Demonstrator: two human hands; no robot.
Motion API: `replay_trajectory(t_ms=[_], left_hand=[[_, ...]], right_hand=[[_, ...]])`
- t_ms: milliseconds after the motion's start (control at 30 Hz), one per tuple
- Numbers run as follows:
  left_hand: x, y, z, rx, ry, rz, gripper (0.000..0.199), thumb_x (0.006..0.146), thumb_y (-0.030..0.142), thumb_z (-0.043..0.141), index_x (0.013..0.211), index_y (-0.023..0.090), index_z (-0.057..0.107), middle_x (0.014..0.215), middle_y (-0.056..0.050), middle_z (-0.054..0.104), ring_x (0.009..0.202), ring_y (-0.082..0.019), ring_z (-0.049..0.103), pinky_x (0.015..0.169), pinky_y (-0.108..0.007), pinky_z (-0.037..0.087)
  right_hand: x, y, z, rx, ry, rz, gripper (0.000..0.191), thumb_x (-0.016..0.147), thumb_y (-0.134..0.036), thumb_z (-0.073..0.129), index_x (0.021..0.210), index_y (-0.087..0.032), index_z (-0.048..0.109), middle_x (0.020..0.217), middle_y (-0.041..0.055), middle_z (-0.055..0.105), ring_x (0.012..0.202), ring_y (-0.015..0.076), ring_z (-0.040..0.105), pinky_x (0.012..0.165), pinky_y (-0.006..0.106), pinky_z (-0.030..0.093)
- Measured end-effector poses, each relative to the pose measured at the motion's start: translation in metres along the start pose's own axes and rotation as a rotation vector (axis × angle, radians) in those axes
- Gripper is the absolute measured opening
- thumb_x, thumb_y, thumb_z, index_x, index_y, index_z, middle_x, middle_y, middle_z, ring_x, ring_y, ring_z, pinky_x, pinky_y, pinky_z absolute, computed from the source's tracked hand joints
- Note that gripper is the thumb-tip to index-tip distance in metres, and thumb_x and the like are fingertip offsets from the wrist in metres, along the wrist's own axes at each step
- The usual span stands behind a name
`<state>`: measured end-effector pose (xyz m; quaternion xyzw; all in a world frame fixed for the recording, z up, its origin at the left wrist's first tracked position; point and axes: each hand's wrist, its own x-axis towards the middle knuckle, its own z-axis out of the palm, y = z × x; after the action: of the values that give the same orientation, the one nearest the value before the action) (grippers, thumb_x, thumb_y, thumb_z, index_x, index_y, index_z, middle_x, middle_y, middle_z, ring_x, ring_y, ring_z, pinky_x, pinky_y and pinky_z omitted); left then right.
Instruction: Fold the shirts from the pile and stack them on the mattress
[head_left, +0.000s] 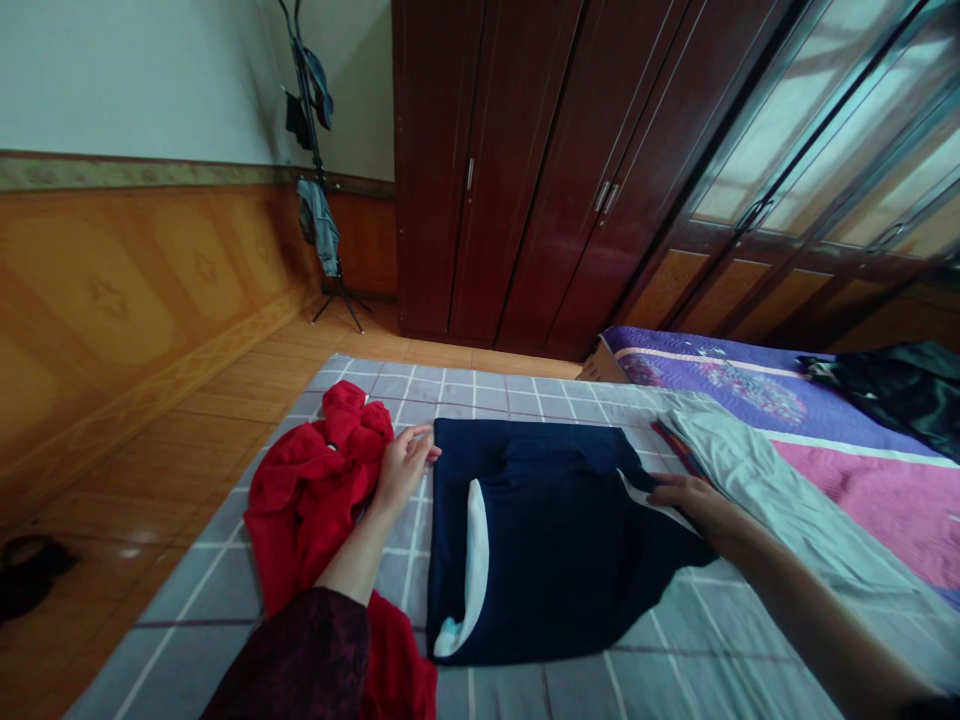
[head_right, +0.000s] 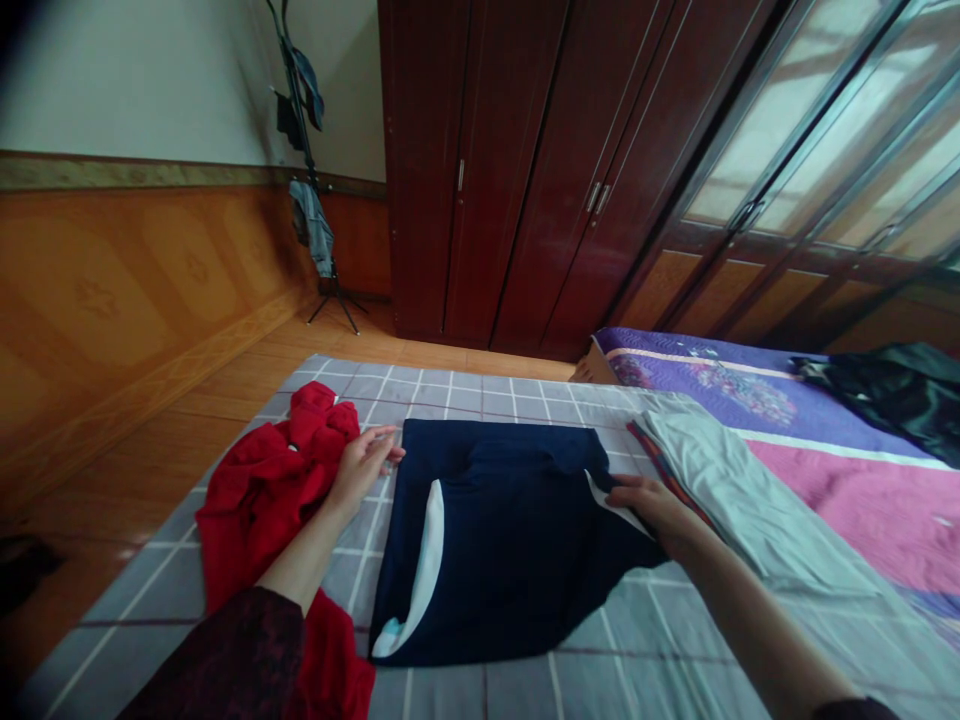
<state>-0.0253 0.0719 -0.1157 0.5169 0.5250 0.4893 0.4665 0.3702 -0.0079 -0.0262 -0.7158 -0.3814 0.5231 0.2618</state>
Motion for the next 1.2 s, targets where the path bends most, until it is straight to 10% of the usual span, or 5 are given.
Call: replay_trajectory(t_ms=[233, 467, 967, 1200], left_hand=[[-0.004, 0.004, 0.003, -0.101, -0.141, -0.124, 0.054, 0.080, 0.055, 0.052, 0.113, 0.013, 0.051, 0.078, -0.007, 0.067, 0.055, -0.015, 0.065, 0.038, -0.017, 0.039], [-0.004, -0.004, 0.006, -0.029, -0.187, -0.108, 0.051, 0.079, 0.051, 0.056, 0.114, 0.014, 0.053, 0.073, -0.001, 0.061, 0.052, -0.011, 0.059, 0.040, -0.017, 0.041], [-0.005, -0.020, 0.015, 0.164, -0.203, 0.063, 0.051, 0.067, 0.014, 0.058, 0.117, 0.020, 0.057, 0.077, 0.003, 0.060, 0.055, -0.008, 0.051, 0.052, -0.018, 0.038], [-0.002, -0.018, 0.012, 0.101, -0.194, 0.021, 0.043, 0.067, 0.013, 0.050, 0.110, 0.016, 0.055, 0.069, 0.003, 0.055, 0.052, -0.009, 0.053, 0.047, -0.017, 0.040]], right_hand=[[-0.008, -0.098, 0.125, -0.941, 0.052, -0.471, 0.038, 0.070, -0.013, 0.048, 0.103, -0.013, 0.067, 0.084, 0.0078, 0.072, 0.076, 0.0200, 0.068, 0.063, 0.025, 0.050], [-0.041, -0.067, 0.246, -1.217, -0.047, -0.702, 0.030, 0.070, -0.012, 0.054, 0.098, -0.012, 0.065, 0.088, 0.0152, 0.071, 0.083, 0.0302, 0.067, 0.070, 0.037, 0.049], [-0.072, 0.011, 0.206, -0.927, 0.288, -1.093, 0.077, 0.075, -0.019, 0.060, 0.144, -0.016, 0.025, 0.118, 0.0150, 0.058, 0.102, 0.0294, 0.057, 0.083, 0.043, 0.051], [-0.069, 0.052, 0.204, -0.558, 0.362, -0.874, 0.087, 0.075, -0.026, 0.062, 0.147, -0.022, 0.014, 0.114, 0.0110, 0.060, 0.098, 0.0274, 0.062, 0.078, 0.043, 0.054]])
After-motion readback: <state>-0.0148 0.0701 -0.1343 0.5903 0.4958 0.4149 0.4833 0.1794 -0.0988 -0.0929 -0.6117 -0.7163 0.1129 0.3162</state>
